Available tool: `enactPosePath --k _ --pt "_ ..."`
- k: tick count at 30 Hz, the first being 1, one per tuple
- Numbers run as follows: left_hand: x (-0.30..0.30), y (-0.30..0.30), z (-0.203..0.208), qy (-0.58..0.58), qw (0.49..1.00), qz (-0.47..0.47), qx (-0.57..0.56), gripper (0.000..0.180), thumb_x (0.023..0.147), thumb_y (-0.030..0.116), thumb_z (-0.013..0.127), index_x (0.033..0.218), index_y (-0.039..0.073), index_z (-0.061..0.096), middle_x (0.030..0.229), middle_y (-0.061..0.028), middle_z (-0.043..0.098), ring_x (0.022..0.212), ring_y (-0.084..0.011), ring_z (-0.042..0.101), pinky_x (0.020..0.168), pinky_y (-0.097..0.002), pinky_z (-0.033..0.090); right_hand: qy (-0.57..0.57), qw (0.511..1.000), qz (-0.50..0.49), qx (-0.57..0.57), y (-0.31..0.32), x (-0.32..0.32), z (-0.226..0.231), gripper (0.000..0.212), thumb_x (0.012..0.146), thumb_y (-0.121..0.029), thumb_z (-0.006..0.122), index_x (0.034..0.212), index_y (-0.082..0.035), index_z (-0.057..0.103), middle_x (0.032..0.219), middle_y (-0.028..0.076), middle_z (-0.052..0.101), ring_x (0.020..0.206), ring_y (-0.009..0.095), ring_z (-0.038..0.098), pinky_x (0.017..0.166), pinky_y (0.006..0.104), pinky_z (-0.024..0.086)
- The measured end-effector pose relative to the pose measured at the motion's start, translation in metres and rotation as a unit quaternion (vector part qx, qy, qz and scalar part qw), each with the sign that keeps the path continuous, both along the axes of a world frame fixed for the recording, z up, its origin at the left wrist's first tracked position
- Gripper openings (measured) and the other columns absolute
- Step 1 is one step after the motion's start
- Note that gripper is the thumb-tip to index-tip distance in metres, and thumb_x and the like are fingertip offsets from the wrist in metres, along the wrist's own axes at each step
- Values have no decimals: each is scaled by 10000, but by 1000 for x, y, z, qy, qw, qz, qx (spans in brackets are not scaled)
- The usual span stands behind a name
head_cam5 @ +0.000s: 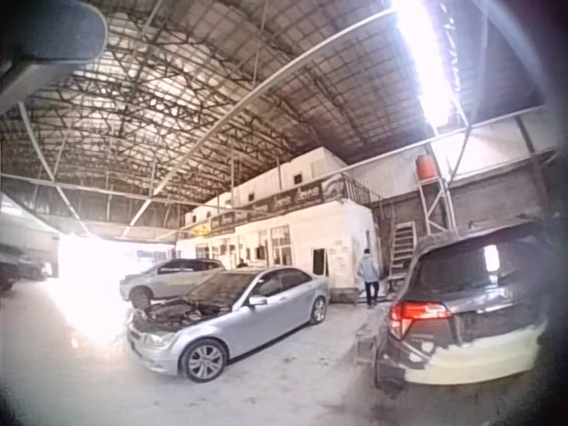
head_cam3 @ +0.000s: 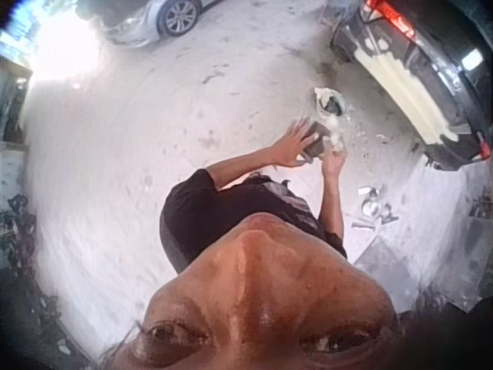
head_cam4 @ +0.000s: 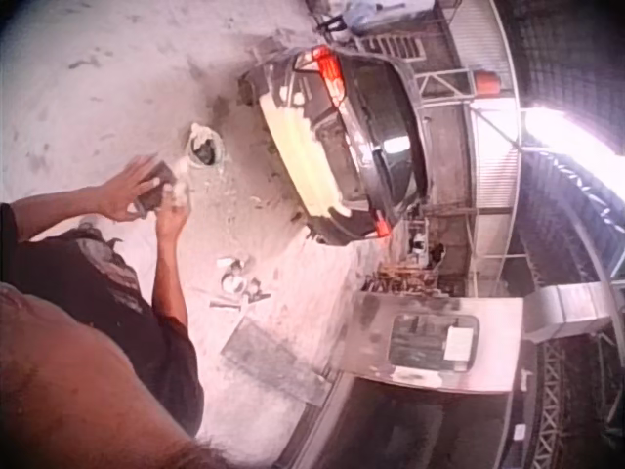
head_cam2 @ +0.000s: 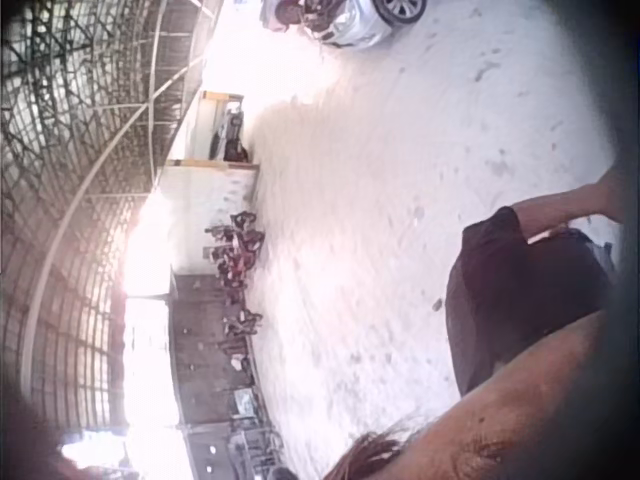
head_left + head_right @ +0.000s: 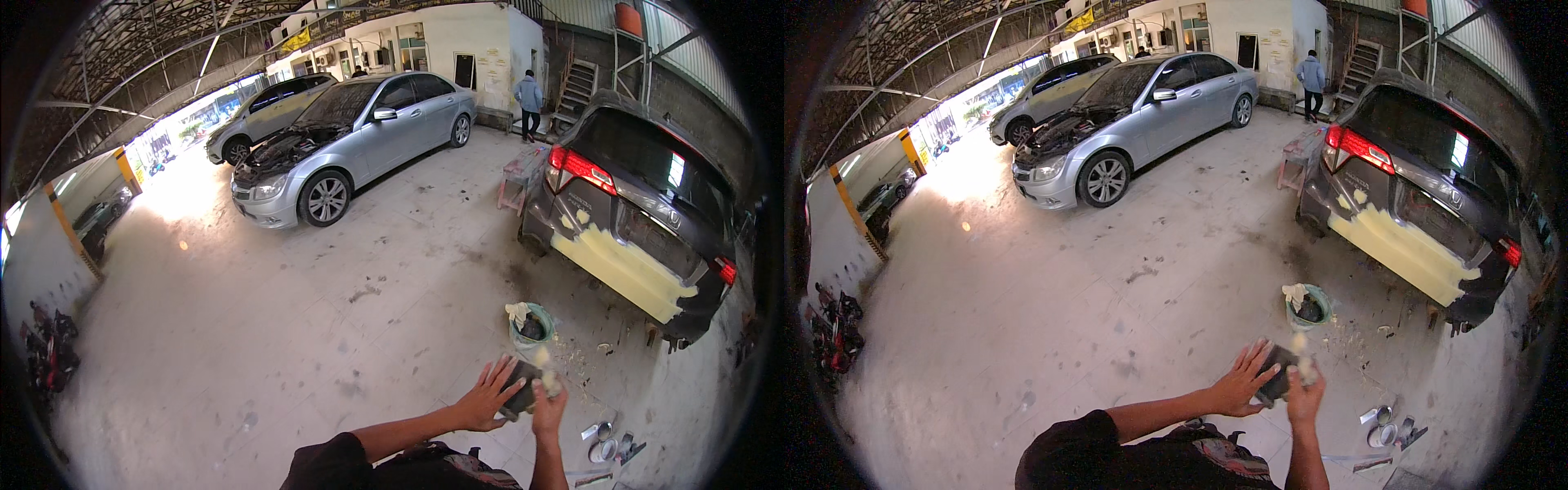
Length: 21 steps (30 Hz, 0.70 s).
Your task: The person applies a yellowish body filler to the rear bumper of a car using a putty knife. They spread the material evenly across the surface, occasionally pausing to reload the tool from a container.
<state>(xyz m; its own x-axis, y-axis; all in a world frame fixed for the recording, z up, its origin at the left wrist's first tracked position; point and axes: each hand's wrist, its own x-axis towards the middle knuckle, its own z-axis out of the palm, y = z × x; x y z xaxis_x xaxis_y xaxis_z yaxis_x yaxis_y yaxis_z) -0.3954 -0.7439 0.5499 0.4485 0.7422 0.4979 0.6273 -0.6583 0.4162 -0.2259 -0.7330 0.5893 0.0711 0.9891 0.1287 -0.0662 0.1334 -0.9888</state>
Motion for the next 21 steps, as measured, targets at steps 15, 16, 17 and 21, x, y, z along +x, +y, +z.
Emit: enactPosePath --k 15,16,17,21 --pt "44 -55 50 -669 692 -109 -249 553 846 218 584 1335 31 404 1244 -99 526 1127 -191 514 991 -333 389 -282 894 40 346 -63 -6 28 439 746 75 506 1183 44 528 873 222 563 770 389 582 628 409 472" --pt "44 -57 52 -671 689 -104 -253 550 846 208 580 1335 29 404 1247 -99 525 1132 -191 512 994 -332 386 -276 894 31 352 -59 -5 23 461 740 61 522 1200 32 523 875 214 562 773 384 582 635 416 475" --pt "45 -62 54 -647 704 -88 -280 692 856 232 528 1437 -4 235 1421 -127 367 1311 -204 340 1097 -326 224 -270 894 21 358 -54 -5 16 484 734 46 539 1217 20 519 878 205 562 775 379 582 642 423 478" --pt "38 -62 41 -592 773 -101 -204 646 865 178 502 1434 -5 256 1449 -121 335 1335 -210 303 1111 -327 180 -252 899 -3 357 -44 -13 32 458 754 25 544 1211 10 526 877 198 563 779 390 580 659 429 477"
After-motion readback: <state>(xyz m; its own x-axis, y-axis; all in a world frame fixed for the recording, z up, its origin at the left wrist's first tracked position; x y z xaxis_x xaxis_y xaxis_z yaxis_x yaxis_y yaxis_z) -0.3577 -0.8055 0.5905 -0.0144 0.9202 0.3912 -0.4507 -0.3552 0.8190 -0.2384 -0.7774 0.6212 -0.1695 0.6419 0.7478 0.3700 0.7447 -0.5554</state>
